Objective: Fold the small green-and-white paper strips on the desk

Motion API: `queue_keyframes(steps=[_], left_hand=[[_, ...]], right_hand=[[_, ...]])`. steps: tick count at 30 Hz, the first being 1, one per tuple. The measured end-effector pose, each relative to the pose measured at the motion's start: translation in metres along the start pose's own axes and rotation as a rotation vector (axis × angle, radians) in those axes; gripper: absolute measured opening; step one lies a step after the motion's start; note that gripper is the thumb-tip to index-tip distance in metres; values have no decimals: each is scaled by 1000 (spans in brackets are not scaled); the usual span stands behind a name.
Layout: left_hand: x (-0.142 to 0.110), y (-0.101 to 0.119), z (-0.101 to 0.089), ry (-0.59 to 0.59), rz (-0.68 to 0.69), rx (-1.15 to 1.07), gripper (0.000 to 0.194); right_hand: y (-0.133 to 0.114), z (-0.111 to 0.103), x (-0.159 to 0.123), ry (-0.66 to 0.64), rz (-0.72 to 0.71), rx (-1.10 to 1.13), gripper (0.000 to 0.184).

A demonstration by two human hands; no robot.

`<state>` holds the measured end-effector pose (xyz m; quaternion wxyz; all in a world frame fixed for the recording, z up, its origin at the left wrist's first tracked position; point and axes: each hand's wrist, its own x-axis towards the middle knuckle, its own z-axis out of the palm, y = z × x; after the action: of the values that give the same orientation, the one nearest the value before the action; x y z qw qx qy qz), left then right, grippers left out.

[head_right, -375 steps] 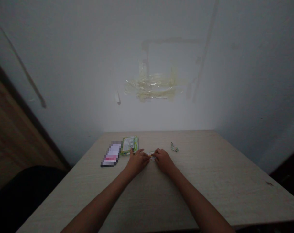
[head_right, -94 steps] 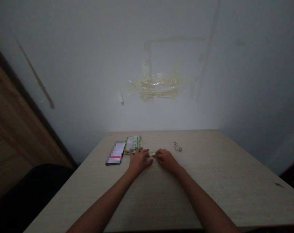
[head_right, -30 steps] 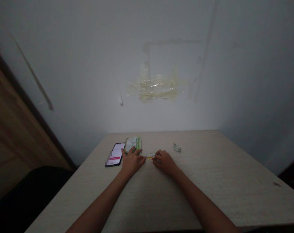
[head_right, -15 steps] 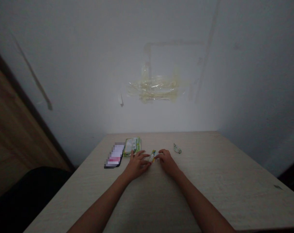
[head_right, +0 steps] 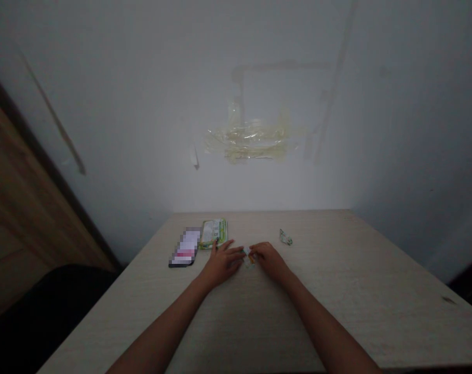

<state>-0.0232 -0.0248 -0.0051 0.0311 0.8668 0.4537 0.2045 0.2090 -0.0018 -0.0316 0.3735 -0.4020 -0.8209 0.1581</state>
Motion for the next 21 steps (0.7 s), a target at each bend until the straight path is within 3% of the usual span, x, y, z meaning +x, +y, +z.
queue_keyframes(steps=[7,21], left_hand=[[0,4,0,9,-3,-5,30],[0,9,5,11,28,23,31]], right_hand=[[1,1,2,129,101,-105,16],[-5,0,6,136,148,-117,13]])
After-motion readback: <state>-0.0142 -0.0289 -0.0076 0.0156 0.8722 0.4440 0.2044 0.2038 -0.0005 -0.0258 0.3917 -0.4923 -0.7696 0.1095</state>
